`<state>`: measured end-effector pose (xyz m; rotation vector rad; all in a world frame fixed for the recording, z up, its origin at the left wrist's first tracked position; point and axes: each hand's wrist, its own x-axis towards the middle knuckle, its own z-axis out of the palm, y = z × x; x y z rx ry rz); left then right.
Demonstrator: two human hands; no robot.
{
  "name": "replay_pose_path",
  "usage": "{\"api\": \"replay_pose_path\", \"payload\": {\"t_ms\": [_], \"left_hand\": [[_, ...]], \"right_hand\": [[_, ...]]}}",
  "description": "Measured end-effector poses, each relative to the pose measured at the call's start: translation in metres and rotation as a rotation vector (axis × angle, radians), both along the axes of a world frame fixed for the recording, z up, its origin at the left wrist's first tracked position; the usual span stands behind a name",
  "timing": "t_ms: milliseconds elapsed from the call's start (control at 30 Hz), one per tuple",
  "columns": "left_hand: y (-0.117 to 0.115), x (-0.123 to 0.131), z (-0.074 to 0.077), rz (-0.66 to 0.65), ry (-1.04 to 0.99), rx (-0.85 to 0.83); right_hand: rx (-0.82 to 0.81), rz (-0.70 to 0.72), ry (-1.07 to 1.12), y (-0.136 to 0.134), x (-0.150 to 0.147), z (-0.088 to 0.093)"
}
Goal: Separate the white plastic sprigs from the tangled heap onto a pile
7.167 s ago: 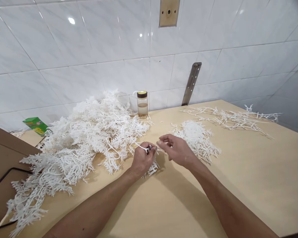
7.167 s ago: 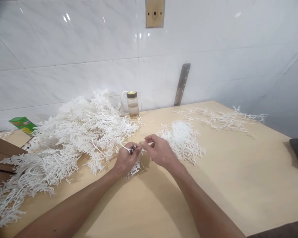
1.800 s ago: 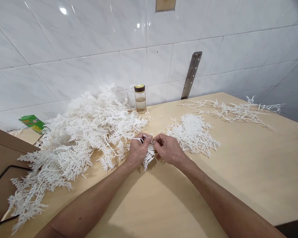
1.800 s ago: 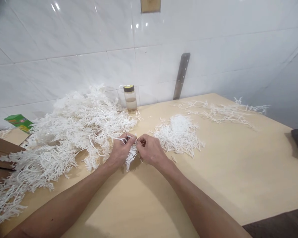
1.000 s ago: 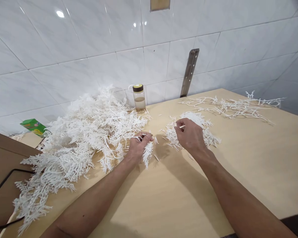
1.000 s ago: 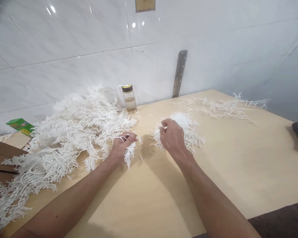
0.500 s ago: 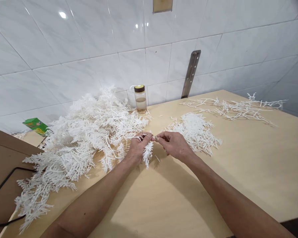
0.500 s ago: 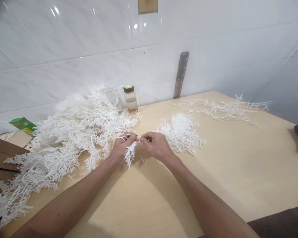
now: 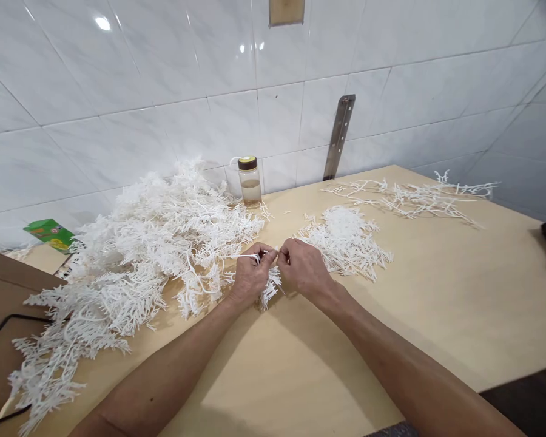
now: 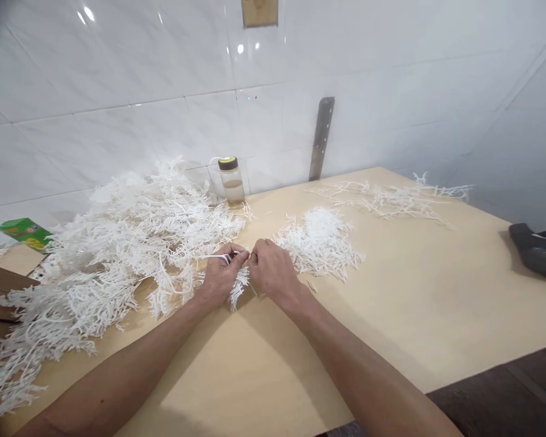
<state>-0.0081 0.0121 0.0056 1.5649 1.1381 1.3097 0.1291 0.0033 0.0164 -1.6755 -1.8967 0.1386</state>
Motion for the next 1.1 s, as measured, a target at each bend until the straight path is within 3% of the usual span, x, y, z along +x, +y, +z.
{"api": "replay_pose_path", "payload": {"t_ms": [100, 167, 300, 400, 467, 633, 767, 967, 1100], "left_hand": [[-0.002, -0.002, 0.005, 0.013, -0.037, -0.018], [-0.003, -0.003, 0.01, -0.008, -0.063, -0.066], [-0.003, -0.005, 0.014, -0.078, -0.084, -0.179], [0.001, -0.003, 0.009, -0.063, -0.117, -0.256], [0.004, -0.002, 0.005, -0.036, -0.134, -0.297], [0.006, -0.001, 0.001, 0.0, -0.105, -0.269], [0.002, -0.002, 0.007, -0.019, -0.07, -0.22], [0.001, -0.006, 0.015, -0.042, -0.071, -0.204], [0.006, -0.011, 0.021, -0.225, -0.061, -0.266]], "right_hand": [[-0.031, -0.08, -0.053, 0.007, 0.012, -0.001], [-0.081, -0.168, 0.045, 0.013, 0.029, -0.001], [0.103, -0.291, 0.245, 0.023, 0.066, 0.002], [0.257, -0.326, 0.276, 0.02, 0.075, 0.01], [0.173, -0.266, 0.373, 0.014, 0.068, 0.016], [-0.368, 0.153, 0.621, -0.003, 0.028, 0.017], [-0.503, 0.368, 0.638, -0.006, 0.013, 0.005], [-0.485, 0.386, 0.693, 0.0, 0.019, -0.006], [-0.485, 0.327, 0.787, 0.005, 0.03, -0.001]]}}
